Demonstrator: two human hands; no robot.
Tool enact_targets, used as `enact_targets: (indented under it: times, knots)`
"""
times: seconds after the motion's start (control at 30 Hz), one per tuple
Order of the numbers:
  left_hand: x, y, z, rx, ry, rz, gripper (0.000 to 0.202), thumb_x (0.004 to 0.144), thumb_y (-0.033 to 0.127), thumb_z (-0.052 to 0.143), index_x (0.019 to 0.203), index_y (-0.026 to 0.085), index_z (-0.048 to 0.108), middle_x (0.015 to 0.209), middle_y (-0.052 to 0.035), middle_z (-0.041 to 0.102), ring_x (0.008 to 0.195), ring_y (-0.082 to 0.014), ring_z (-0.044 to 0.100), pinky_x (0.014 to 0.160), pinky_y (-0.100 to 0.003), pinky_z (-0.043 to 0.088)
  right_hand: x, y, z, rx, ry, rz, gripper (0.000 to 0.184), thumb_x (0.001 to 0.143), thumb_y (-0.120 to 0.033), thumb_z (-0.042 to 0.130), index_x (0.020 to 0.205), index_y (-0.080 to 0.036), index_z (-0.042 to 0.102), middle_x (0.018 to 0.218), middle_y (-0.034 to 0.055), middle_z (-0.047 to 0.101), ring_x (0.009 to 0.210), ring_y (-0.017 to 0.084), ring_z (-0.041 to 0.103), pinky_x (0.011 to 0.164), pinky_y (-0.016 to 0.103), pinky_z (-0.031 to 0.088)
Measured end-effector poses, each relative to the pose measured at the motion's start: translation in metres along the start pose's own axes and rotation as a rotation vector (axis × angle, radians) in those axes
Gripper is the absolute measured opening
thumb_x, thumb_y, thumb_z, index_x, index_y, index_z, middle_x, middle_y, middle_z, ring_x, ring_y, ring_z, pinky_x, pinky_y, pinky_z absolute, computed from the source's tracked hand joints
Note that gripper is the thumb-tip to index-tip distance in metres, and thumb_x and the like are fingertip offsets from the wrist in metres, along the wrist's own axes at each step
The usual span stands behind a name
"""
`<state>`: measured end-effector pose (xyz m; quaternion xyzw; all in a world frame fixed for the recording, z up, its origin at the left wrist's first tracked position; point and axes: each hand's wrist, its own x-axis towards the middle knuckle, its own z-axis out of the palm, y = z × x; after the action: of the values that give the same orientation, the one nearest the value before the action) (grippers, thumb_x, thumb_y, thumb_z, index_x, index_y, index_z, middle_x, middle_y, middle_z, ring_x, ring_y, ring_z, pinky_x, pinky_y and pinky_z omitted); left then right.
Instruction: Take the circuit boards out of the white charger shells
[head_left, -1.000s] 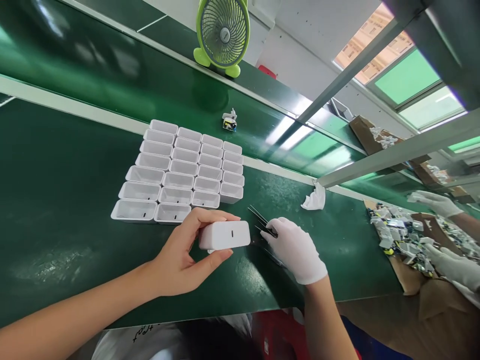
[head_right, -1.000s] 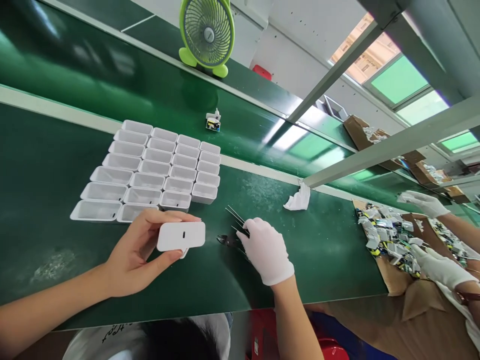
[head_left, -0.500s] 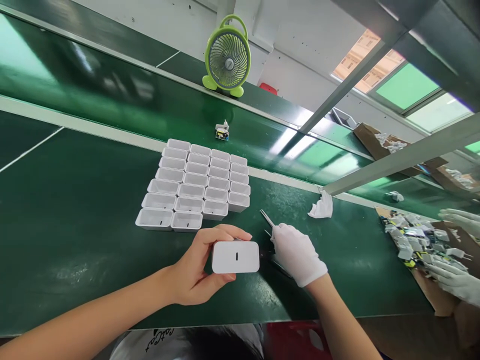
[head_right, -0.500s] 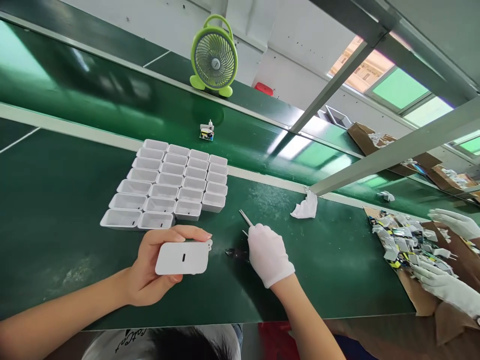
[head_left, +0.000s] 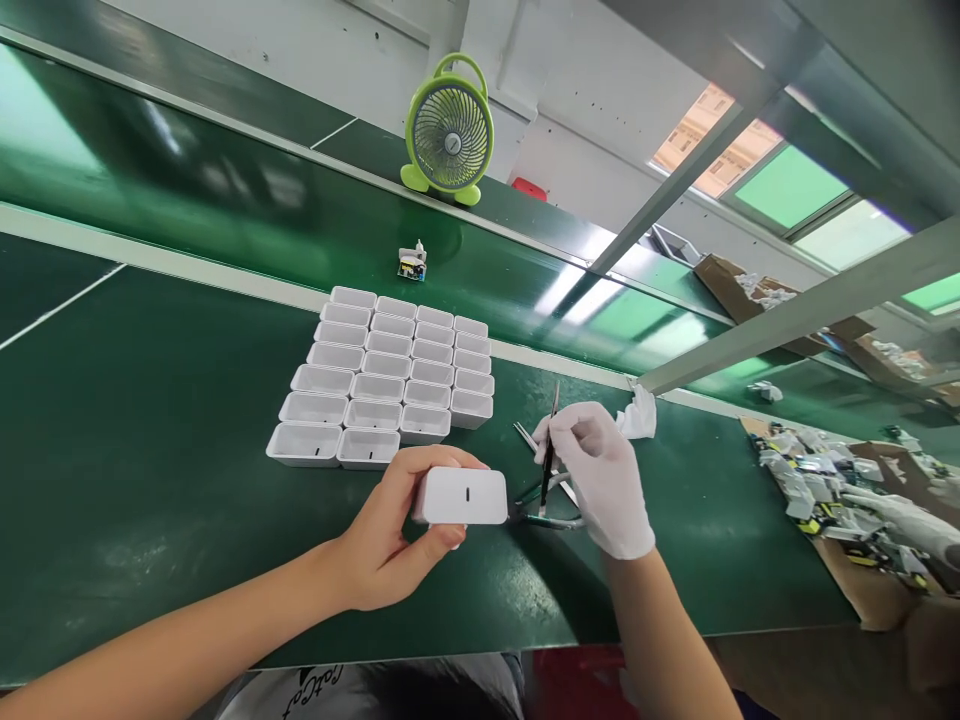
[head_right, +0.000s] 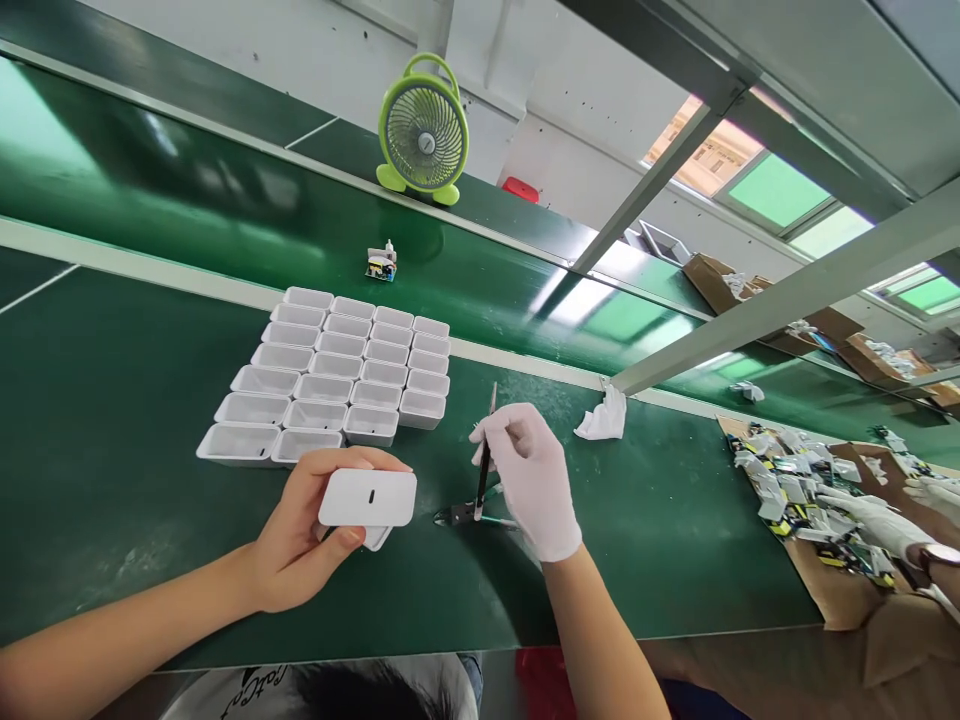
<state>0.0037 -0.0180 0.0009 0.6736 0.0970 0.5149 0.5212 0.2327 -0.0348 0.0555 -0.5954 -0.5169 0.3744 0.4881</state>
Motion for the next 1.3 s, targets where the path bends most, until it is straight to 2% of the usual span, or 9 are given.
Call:
enact_targets:
  times: [0.17, 0.3, 0.37, 0.47, 0.77, 0.97, 1.07, 1.2, 1.3]
  knots:
    - [0.000, 0.003, 0.000, -0.004, 0.031, -0.066, 0.036, 0.100, 0.021, 0.052, 0.134, 0.024, 0.041, 0.123, -0.0116, 0.056, 0.101, -0.0184, 0.060, 0.072, -0.024, 0.052, 0.008, -0.003, -0.001, 0.452, -0.248, -0.014, 0.012, 0.095, -0.032, 0.065, 0.087, -0.023, 0.068, 0.090, 0.0022, 0.071, 0.059, 0.009, 0.060, 0.051, 0.021, 0.043]
    - [-0.001, 0.002, -0.001, 0.008, 0.029, -0.089, 0.038, 0.100, 0.020, 0.053, 0.135, 0.024, 0.040, 0.123, -0.0114, 0.056, 0.102, -0.0186, 0.059, 0.074, -0.025, 0.052, 0.002, 0.014, 0.003, 0.670, -0.328, 0.003, 0.013, 0.090, -0.037, 0.072, 0.102, -0.031, 0.072, 0.096, 0.0018, 0.073, 0.055, 0.009, 0.059, 0.047, 0.021, 0.044]
    - [-0.002, 0.001, -0.001, 0.006, 0.021, -0.092, 0.038, 0.099, 0.020, 0.053, 0.135, 0.024, 0.040, 0.124, -0.0112, 0.056, 0.102, -0.0182, 0.060, 0.074, -0.024, 0.052, -0.003, 0.019, 0.005, 0.662, -0.355, 0.005, 0.025, 0.085, -0.039, 0.077, 0.109, -0.034, 0.071, 0.095, 0.0024, 0.074, 0.062, 0.012, 0.065, 0.052, 0.023, 0.050]
    - [-0.002, 0.001, -0.001, 0.024, 0.014, -0.100, 0.039, 0.098, 0.021, 0.055, 0.135, 0.024, 0.040, 0.123, -0.0113, 0.058, 0.102, -0.0190, 0.060, 0.077, -0.026, 0.052, -0.011, 0.019, 0.007, 0.613, -0.365, -0.064, 0.018, 0.092, -0.036, 0.071, 0.109, -0.033, 0.073, 0.086, 0.0027, 0.074, 0.073, 0.016, 0.070, 0.060, 0.026, 0.056]
    - [-0.003, -0.001, 0.001, 0.030, -0.035, -0.165, 0.041, 0.097, 0.022, 0.056, 0.135, 0.024, 0.041, 0.123, -0.0125, 0.059, 0.101, -0.0206, 0.062, 0.077, -0.029, 0.054, -0.019, 0.015, 0.000, 0.521, -0.312, -0.073, 0.022, 0.095, -0.033, 0.067, 0.116, -0.032, 0.075, 0.074, 0.0032, 0.070, 0.064, 0.015, 0.066, 0.054, 0.027, 0.054]
    - [-0.004, -0.002, 0.002, -0.033, -0.079, -0.168, 0.045, 0.095, 0.019, 0.058, 0.136, 0.025, 0.039, 0.123, -0.0138, 0.059, 0.102, -0.0219, 0.062, 0.071, -0.028, 0.054, -0.014, 0.012, -0.004, 0.418, -0.356, -0.282, 0.019, 0.094, -0.029, 0.067, 0.110, -0.034, 0.077, 0.105, 0.0068, 0.069, 0.091, 0.021, 0.067, 0.071, 0.037, 0.059]
    - [-0.004, -0.003, 0.002, -0.045, -0.091, -0.153, 0.046, 0.095, 0.017, 0.058, 0.136, 0.024, 0.039, 0.123, -0.0140, 0.059, 0.103, -0.0217, 0.062, 0.073, -0.028, 0.054, -0.018, 0.006, -0.002, 0.441, -0.386, -0.255, 0.019, 0.094, -0.020, 0.067, 0.106, -0.030, 0.078, 0.101, 0.0056, 0.075, 0.096, 0.023, 0.071, 0.081, 0.041, 0.060]
    - [-0.002, -0.005, 0.002, -0.033, -0.126, -0.085, 0.049, 0.093, 0.016, 0.060, 0.137, 0.022, 0.039, 0.124, -0.0154, 0.059, 0.105, -0.0225, 0.061, 0.077, -0.030, 0.054, -0.027, -0.004, 0.007, 0.546, -0.296, -0.143, 0.013, 0.092, -0.017, 0.069, 0.100, -0.027, 0.072, 0.094, 0.0036, 0.077, 0.089, 0.022, 0.074, 0.076, 0.040, 0.063]
    - [0.000, -0.007, 0.002, -0.025, -0.169, -0.035, 0.052, 0.092, 0.016, 0.062, 0.139, 0.020, 0.040, 0.123, -0.0164, 0.058, 0.110, -0.0248, 0.060, 0.082, -0.033, 0.055, -0.031, -0.011, 0.015, 0.499, -0.203, -0.189, 0.009, 0.093, -0.016, 0.067, 0.092, -0.025, 0.070, 0.092, 0.0042, 0.077, 0.087, 0.021, 0.074, 0.074, 0.038, 0.064]
